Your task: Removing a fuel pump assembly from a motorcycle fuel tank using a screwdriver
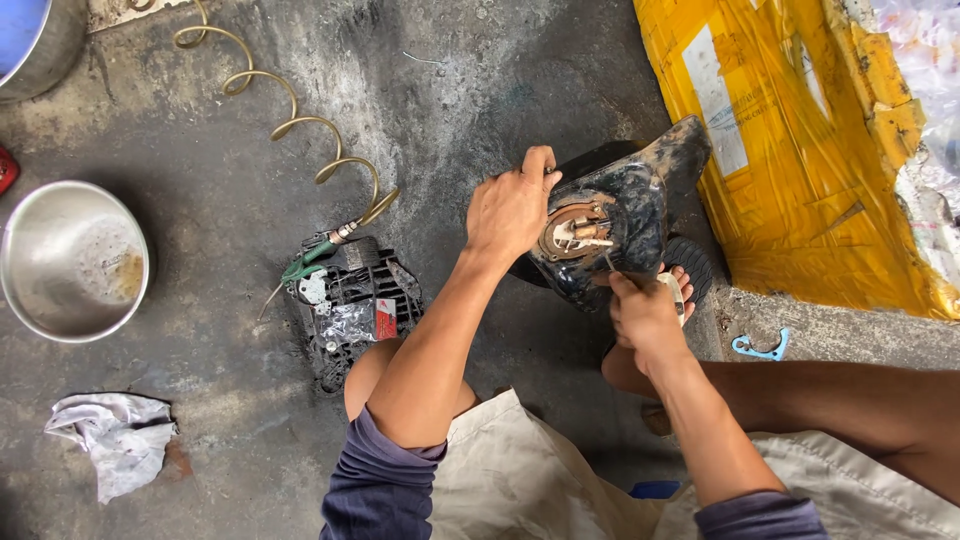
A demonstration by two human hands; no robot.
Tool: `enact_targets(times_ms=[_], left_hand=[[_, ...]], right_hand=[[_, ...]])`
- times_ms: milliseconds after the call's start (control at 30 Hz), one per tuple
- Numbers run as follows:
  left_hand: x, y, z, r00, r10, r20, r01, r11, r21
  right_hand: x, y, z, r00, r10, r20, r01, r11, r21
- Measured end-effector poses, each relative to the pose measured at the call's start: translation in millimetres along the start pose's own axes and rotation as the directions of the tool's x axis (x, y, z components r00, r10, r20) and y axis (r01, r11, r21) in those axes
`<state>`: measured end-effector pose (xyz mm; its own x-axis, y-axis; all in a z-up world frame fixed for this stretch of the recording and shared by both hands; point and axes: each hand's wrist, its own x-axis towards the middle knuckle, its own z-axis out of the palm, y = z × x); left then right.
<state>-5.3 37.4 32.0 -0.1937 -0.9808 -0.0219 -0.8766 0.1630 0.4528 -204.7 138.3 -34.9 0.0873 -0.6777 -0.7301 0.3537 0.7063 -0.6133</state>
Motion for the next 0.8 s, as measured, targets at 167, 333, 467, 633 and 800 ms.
enact_targets(times_ms=[167, 333, 467, 633, 800], left_hand=[[-14, 12, 2, 1.000, 0.010, 0.000, -0.010, 0.999, 0.042], [-34, 23, 3, 0.999, 0.043, -0.026, -0.042, 0.998, 0.042], [-47, 30, 4, 0.998, 0.041, -0.038, -0.040, 0.999, 0.023], [-55, 31, 17, 0.992, 0.089, -0.088, -0.083, 0.994, 0.068], [-62, 32, 24, 0.985, 0.108, -0.136, -0.095, 0.990, 0.100]], right_hand=[[-22, -5, -1, 0.921, -0.382, -0.080, -0.101, -0.034, -0.994], [-63, -26, 2, 0.936, -0.277, 0.218, -0.002, -0.623, -0.782], [-57, -44, -15, 0.988, -0.020, 0.150, 0.133, -0.359, -0.924], [-49, -77, -10, 0.936, 0.353, -0.004, -0.074, 0.185, -0.980], [-8, -31, -44, 0.973, 0.225, 0.043, 0.044, 0.000, -0.999]])
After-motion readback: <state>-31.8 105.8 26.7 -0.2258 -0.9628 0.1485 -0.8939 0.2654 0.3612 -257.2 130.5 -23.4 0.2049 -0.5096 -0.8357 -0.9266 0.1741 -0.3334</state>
